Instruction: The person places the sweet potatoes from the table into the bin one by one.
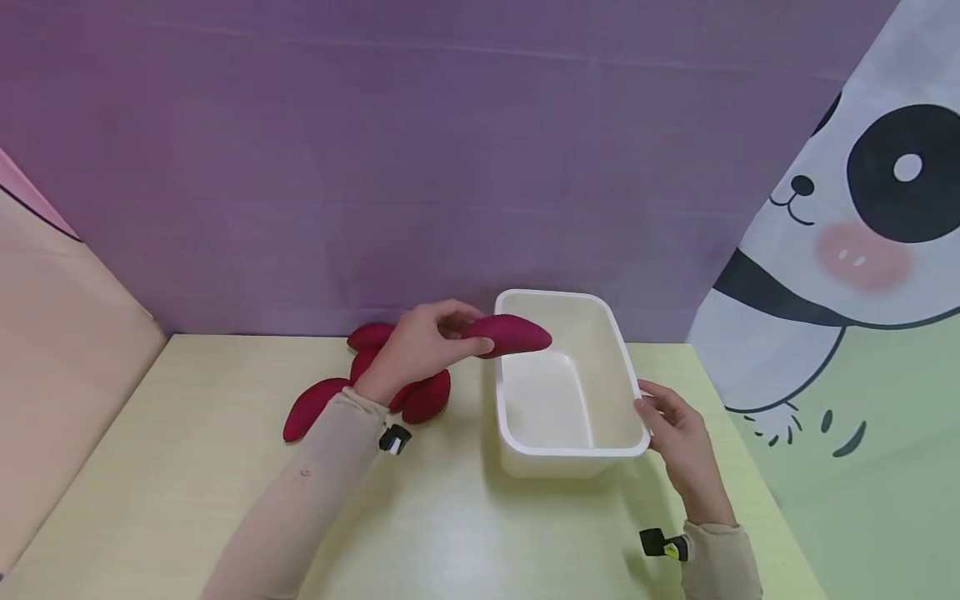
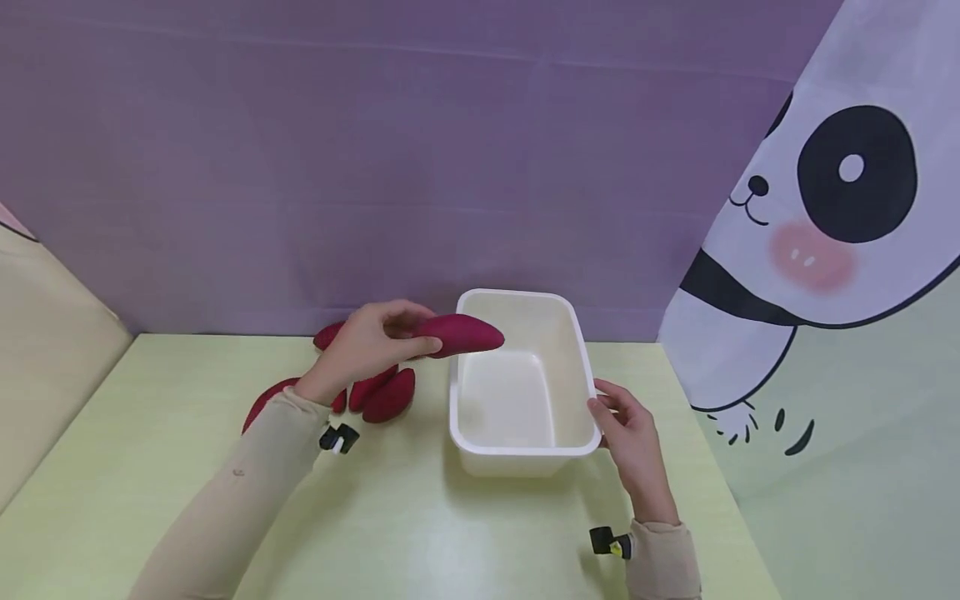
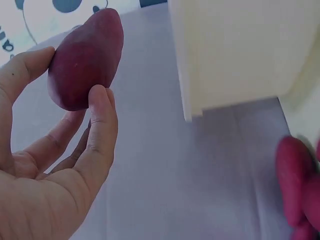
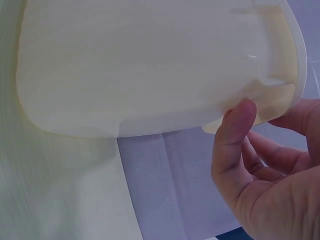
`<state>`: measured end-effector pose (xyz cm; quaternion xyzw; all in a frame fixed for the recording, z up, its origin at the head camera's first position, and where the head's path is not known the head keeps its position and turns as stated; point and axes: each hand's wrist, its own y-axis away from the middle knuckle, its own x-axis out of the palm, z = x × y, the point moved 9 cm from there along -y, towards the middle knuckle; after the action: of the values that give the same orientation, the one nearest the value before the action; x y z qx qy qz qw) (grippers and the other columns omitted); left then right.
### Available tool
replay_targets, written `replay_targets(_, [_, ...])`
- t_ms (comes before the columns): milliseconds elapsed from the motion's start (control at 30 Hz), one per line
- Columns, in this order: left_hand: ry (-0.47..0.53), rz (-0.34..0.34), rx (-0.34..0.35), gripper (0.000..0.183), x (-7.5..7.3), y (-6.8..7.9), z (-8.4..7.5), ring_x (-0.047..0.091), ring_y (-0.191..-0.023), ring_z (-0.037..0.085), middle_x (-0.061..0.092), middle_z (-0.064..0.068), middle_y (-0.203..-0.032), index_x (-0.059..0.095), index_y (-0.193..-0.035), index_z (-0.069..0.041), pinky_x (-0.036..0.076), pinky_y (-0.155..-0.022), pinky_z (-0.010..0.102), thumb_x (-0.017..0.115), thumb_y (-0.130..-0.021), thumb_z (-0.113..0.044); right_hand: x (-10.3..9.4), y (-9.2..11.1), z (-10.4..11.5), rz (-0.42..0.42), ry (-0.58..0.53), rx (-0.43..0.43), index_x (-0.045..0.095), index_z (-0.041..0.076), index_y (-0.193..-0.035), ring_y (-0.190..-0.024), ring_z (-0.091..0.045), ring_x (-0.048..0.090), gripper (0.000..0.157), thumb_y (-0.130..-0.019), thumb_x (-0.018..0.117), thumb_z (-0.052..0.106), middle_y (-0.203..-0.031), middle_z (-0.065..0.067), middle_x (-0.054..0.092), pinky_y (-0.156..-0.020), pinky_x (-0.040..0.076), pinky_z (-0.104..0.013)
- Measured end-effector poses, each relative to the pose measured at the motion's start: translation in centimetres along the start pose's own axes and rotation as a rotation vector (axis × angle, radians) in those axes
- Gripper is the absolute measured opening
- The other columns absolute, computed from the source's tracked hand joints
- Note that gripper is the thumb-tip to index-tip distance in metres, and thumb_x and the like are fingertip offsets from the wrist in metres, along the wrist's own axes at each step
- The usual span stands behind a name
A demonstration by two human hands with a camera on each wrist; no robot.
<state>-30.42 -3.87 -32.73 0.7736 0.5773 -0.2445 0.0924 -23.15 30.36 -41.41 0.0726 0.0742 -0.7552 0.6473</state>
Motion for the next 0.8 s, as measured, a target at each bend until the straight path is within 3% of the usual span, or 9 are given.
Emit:
replay_targets(300, [-0.063,0.080,0.038,0.037,4.4,-5.3,-3.8,0.065,-0.090,0.012,0.071,-0.005,-0.097,0.074,-0.112,-0.018,0.053,-0.077,0.031,0.080,-0.081,-0.039,-0.1,0.3,-0.1,-0.006,0.016,0.003,0.053,-0.003,-0.138,-0.089,-0.017,0.066,0.040,-0.102,0.058,0.012,-0.111,-0.017,0.060,-0.068,0.059,-0.033])
replay_targets(467, [-0.112,0.135,0.031,0.039,6.9,-7.5,-5.3,0.064,-0.087,0.012,0.070,-0.003,-0.097,0.073,-0.112,-0.016,0.051,-0.076,0.028,0.079,-0.082,-0.040,0.0,0.4,0.0,-0.008,0.024,-0.007,0.053,-0.003,-0.139,-0.088,-0.015,0.066,0.040,-0.102,0.059,0.012,-0.107,-0.010,0.061,-0.069,0.059,-0.034])
replay_targets(633, [-0.154,0.144,0.036,0.038,9.1,-9.2,-6.1,0.062,-0.087,0.013,0.068,-0.002,-0.099,0.073,-0.108,-0.013,0.051,-0.073,0.026,0.078,-0.082,-0.039,0.1,0.5,0.0,-0.012,0.035,0.008,0.054,-0.001,-0.139,-0.089,-0.018,0.066,0.039,-0.102,0.058,0.012,-0.109,-0.011,0.061,-0.070,0.059,-0.034])
replay_targets(800, [-0.293,0.145,0.054,0.032,10.9,-10.0,-6.0,0.059,-0.084,0.015,0.066,-0.002,-0.093,0.074,-0.102,-0.010,0.050,-0.068,0.024,0.076,-0.084,-0.035,0.5,0.6,0.2,-0.007,0.046,0.012,0.054,0.000,-0.139,-0.089,-0.017,0.065,0.039,-0.103,0.058,0.013,-0.113,-0.018,0.060,-0.070,0.059,-0.033])
